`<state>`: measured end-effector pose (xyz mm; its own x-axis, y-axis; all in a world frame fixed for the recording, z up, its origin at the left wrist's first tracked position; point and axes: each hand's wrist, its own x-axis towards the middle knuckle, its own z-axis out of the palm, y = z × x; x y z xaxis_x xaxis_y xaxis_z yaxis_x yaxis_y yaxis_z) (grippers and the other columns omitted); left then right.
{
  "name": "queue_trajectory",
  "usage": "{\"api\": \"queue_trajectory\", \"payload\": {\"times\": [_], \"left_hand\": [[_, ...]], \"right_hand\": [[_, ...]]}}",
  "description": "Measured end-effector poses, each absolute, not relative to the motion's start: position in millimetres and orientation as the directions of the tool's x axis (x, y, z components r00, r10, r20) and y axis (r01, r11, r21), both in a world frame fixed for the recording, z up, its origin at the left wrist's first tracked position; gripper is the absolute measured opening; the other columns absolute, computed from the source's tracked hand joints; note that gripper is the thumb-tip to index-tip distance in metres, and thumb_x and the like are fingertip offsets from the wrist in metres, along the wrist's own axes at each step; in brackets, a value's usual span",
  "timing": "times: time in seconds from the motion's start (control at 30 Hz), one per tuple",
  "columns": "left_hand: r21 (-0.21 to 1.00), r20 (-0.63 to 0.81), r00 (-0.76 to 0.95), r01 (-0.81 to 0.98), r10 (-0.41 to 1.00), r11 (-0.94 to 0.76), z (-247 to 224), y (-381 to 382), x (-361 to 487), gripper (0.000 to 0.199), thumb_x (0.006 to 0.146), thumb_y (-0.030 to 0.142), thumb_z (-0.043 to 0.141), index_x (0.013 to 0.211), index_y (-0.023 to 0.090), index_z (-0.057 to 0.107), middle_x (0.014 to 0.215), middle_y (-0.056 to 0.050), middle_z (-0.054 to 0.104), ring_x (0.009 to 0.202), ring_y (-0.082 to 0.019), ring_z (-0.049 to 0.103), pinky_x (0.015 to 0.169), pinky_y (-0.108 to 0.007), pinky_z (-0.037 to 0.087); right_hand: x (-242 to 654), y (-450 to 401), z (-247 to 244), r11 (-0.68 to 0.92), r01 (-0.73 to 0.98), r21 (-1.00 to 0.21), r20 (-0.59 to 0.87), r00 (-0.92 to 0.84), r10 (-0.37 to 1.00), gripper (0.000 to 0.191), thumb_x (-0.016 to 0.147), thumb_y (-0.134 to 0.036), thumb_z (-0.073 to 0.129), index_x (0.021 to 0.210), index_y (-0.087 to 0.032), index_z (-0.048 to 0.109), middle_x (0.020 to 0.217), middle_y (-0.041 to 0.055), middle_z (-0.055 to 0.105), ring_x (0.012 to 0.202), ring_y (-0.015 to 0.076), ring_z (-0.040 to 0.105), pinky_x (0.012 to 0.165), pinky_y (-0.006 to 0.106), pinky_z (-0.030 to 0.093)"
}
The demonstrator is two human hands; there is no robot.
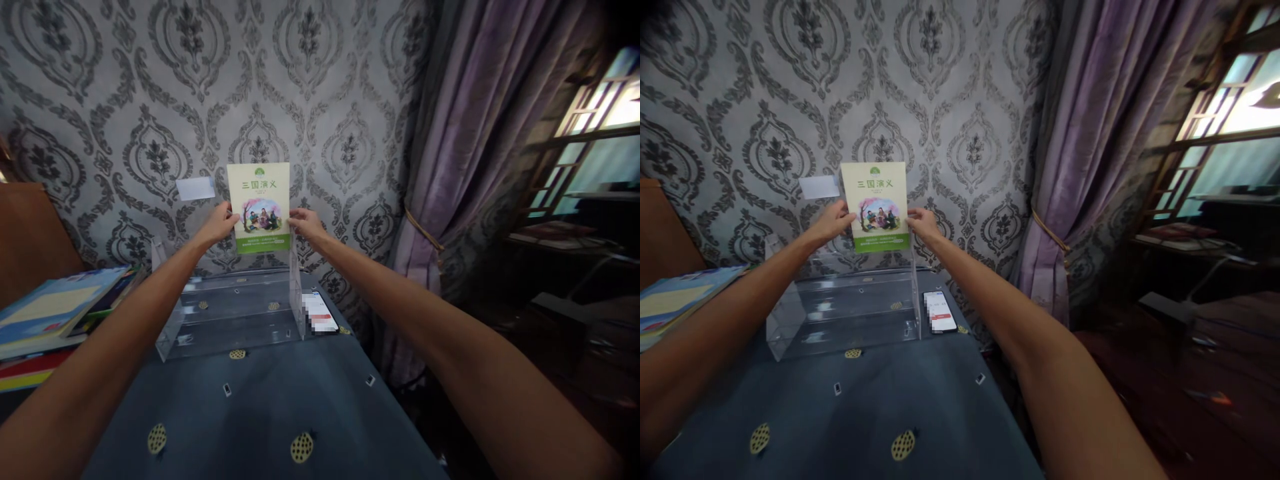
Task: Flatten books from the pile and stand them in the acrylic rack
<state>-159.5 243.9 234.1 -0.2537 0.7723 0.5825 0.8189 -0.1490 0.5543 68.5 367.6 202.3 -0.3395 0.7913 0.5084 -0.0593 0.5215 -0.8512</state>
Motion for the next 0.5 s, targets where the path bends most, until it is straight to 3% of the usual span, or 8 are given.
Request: {"api": "queue_trajectory", "payload": {"times": [0.5], "left_hand": [[0.430,0.614,-0.307,0.903,0.727,0.018,242.2,227.5,-147.2,0.033,0.088,0.047,0.052,0.107,0.020,0.054,0.087,-0.005,0.069,0.084,-0.024,0.066,0.075,-0.032,0.048]], "right_hand": [[69.1,368.5,202.1,0.521,-0.081,-0.850,0.518,-0.316,0.795,0.024,0.072,-0.026,0.068,0.093,-0.017,0.068,0.073,-0.0011,0.067,0.071,0.0135,0.060,0.060,0.021,0.048]]}}
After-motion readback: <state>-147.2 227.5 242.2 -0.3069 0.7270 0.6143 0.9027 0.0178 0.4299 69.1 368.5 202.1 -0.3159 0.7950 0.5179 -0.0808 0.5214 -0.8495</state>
